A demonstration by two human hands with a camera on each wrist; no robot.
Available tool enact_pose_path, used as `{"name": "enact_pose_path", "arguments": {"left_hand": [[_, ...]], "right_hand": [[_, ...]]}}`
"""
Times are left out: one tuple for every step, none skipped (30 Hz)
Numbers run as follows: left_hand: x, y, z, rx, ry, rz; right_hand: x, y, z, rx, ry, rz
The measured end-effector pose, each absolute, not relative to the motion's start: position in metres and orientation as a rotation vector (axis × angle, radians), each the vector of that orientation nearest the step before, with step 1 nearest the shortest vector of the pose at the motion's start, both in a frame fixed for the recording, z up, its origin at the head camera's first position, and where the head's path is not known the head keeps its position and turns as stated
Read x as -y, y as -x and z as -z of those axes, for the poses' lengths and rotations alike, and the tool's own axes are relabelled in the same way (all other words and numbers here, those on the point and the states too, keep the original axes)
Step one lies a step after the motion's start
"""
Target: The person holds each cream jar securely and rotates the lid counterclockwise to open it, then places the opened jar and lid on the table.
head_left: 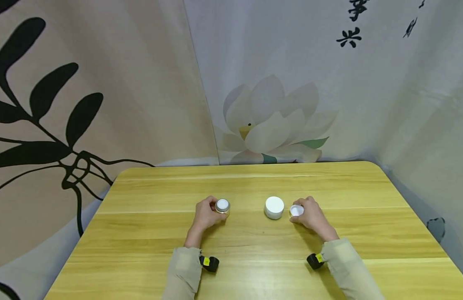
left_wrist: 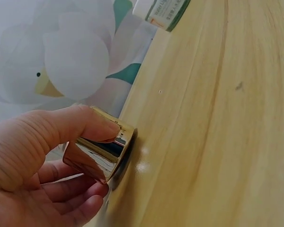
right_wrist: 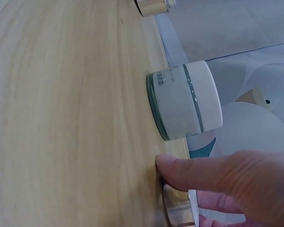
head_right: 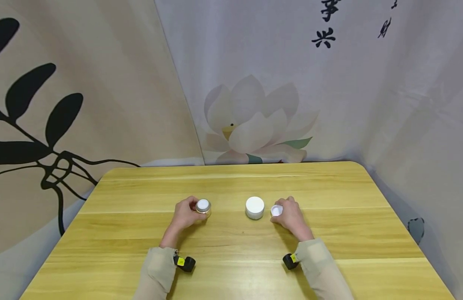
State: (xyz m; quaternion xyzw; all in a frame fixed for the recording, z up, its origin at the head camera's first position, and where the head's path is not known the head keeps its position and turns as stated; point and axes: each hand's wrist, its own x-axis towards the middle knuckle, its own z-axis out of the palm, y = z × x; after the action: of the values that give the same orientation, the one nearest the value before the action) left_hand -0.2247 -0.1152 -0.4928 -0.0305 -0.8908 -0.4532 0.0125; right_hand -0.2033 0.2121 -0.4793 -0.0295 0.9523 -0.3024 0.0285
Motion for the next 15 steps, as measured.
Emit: {"name": "enact_pose_path", "arguments": {"left_hand": [[0.1152,0.2248,0.493,2.779,0.086,1.412],[0.1152,0.2249,0.4931,2.781,0.077,1.412],[0.1152,0.2249,0.4932,2.782,0.071,1.412],[0.1153,0.225,0.4933,2.785,0.063,1.41],[0.1154,0.225,0.4933,2.787,0.059,1.405],[0.1155,0.225,0.4932,2.791,0.05,1.402],[0.1157,0.2249,0.4932,2.795,0.045,1.401],[0.1158,0.2248,0.493,2.799,0.043,1.394],[0.1158,0.2245,0.4928,2.803,0.043,1.387],[0.1158,0.2241,0.4924,2.808,0.04,1.384],[0.1157,0.2236,0.4919,2.812,0.04,1.382],[0.1155,0.2232,0.4915,2.817,0.04,1.38],[0.1155,0.2227,0.491,2.82,0.046,1.374],[0.1152,0.2222,0.4905,2.827,0.049,1.368],[0.1151,0.2217,0.4901,2.832,0.055,1.363]], "right_hand": [[-0.2124,0.2032,0.4793,-2.938,0.096,0.934],[-0.2123,0.203,0.4793,-2.936,0.096,0.937],[-0.2124,0.2031,0.4793,-2.935,0.097,0.937],[-0.2123,0.2029,0.4793,-2.934,0.097,0.937],[-0.2125,0.203,0.4795,-2.933,0.098,0.935],[-0.2123,0.2028,0.4796,-2.932,0.094,0.936],[-0.2123,0.2026,0.4792,-2.933,0.102,0.932],[-0.2121,0.2026,0.4793,-2.934,0.101,0.933],[-0.2121,0.2026,0.4796,-2.934,0.102,0.935],[-0.212,0.2024,0.4796,-2.936,0.103,0.935],[-0.2121,0.2023,0.4795,-2.938,0.105,0.935],[-0.212,0.202,0.4794,-2.937,0.106,0.937],[-0.2123,0.202,0.48,-2.936,0.102,0.937],[-0.2124,0.202,0.4806,-2.934,0.098,0.94],[-0.2126,0.2019,0.4811,-2.935,0.1,0.938]]}}
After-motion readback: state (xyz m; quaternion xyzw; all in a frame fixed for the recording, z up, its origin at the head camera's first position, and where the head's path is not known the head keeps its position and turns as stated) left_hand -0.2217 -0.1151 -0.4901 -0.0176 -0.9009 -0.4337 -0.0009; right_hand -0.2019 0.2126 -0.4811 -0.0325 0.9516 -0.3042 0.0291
